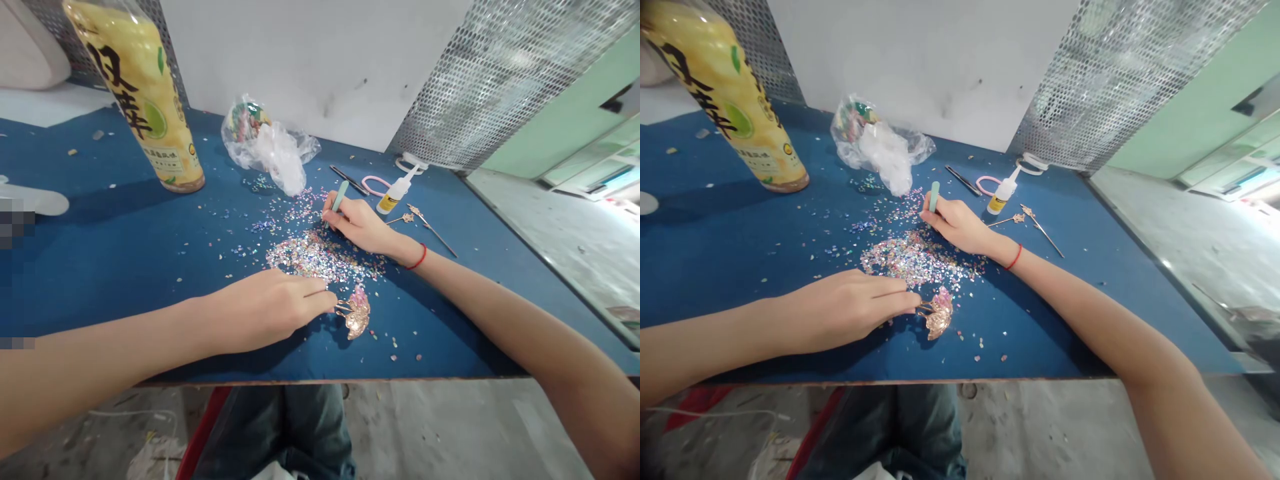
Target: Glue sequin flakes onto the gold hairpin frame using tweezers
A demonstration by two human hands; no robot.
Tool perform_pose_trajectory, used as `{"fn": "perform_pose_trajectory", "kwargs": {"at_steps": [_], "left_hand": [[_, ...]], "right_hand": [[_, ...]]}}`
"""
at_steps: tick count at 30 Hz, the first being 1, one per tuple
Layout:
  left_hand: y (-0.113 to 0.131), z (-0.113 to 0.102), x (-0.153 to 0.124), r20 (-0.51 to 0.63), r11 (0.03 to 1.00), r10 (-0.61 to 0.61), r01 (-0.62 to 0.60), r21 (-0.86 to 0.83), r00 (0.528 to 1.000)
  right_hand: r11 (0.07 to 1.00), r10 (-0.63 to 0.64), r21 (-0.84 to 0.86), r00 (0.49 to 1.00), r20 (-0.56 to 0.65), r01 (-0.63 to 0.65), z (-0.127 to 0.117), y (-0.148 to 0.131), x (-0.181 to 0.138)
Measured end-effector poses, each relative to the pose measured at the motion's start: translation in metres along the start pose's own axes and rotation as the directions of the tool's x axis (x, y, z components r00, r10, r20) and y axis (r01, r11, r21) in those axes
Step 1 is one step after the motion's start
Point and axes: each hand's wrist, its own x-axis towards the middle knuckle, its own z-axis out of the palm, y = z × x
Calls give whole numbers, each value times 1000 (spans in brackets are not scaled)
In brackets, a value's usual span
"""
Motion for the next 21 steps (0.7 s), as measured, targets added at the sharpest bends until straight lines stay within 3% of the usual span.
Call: {"fn": "perform_pose_trajectory", "kwargs": {"at_steps": [4, 15, 21], "left_hand": [[0, -2, 3, 34, 1000, -8, 8, -12, 999], [0, -4, 6, 95, 998, -33, 39, -57, 995], [-1, -5, 6, 109, 997, -31, 38, -66, 994]], "right_hand": [[1000, -5, 27, 1000, 1, 5, -5, 5, 2], [999, -49, 18, 977, 209, 46, -13, 12, 9], [998, -55, -5, 981, 187, 57, -11, 11, 13]]}}
